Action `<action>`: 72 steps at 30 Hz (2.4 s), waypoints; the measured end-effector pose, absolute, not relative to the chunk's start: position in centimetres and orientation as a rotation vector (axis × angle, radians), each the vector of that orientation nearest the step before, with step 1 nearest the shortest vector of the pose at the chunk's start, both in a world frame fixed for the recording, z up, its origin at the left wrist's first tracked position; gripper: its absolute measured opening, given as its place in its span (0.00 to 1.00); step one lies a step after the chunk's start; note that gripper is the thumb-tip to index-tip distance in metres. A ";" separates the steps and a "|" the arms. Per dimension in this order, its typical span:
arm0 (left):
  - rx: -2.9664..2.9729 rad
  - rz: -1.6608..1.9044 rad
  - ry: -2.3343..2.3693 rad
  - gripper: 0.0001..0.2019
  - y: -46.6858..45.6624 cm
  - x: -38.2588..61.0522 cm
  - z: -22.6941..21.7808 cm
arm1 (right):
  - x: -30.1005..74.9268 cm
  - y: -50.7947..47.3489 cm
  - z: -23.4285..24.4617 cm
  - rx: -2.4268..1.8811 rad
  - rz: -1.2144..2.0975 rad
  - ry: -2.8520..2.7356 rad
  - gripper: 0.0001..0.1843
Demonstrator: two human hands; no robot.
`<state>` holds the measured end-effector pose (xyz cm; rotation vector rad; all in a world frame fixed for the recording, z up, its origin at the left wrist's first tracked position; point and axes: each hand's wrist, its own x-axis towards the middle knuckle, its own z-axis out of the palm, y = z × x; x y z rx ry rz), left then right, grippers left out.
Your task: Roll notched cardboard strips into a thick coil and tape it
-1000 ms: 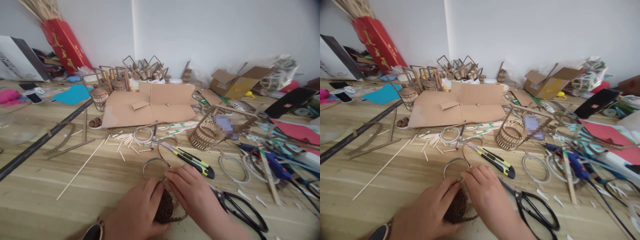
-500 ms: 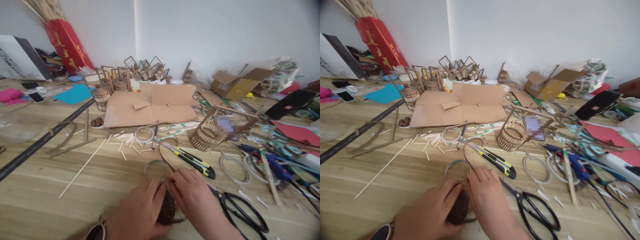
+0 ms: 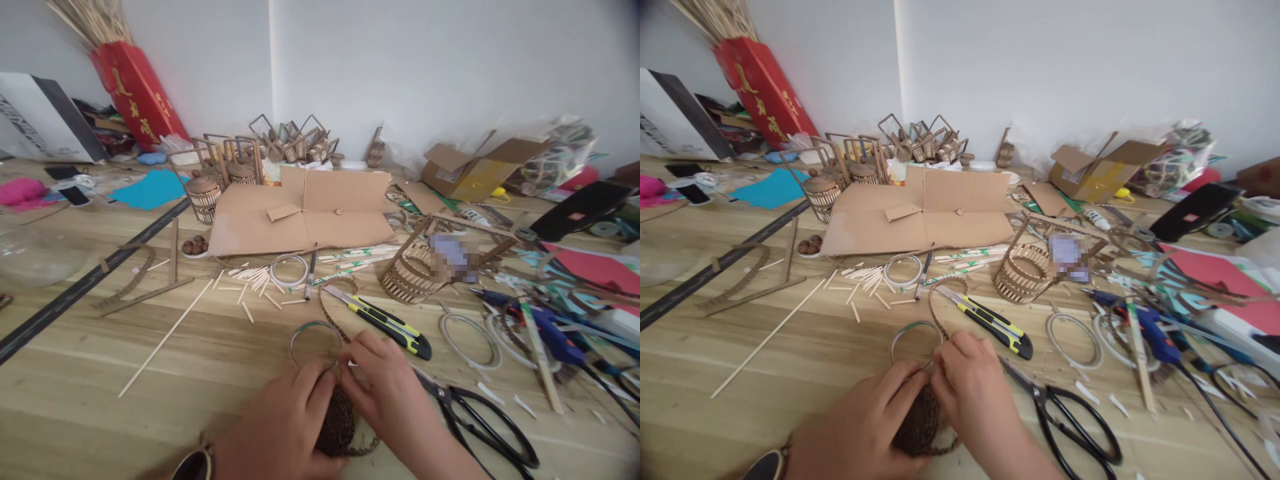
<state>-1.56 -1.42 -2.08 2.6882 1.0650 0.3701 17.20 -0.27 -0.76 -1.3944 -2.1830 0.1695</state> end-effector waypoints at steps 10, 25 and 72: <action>2.754 0.836 1.089 0.36 -2.0 -1.8 -1.5 | 17.1 -0.3 0.4 -1.359 0.484 -1.846 0.08; 2.677 0.839 1.198 0.36 -0.3 -2.1 -1.8 | 19.2 -1.0 0.9 -0.943 0.398 -1.854 0.23; 2.626 0.931 0.976 0.22 0.3 -3.0 -1.7 | 17.5 -2.9 4.1 -1.007 1.661 -1.009 0.20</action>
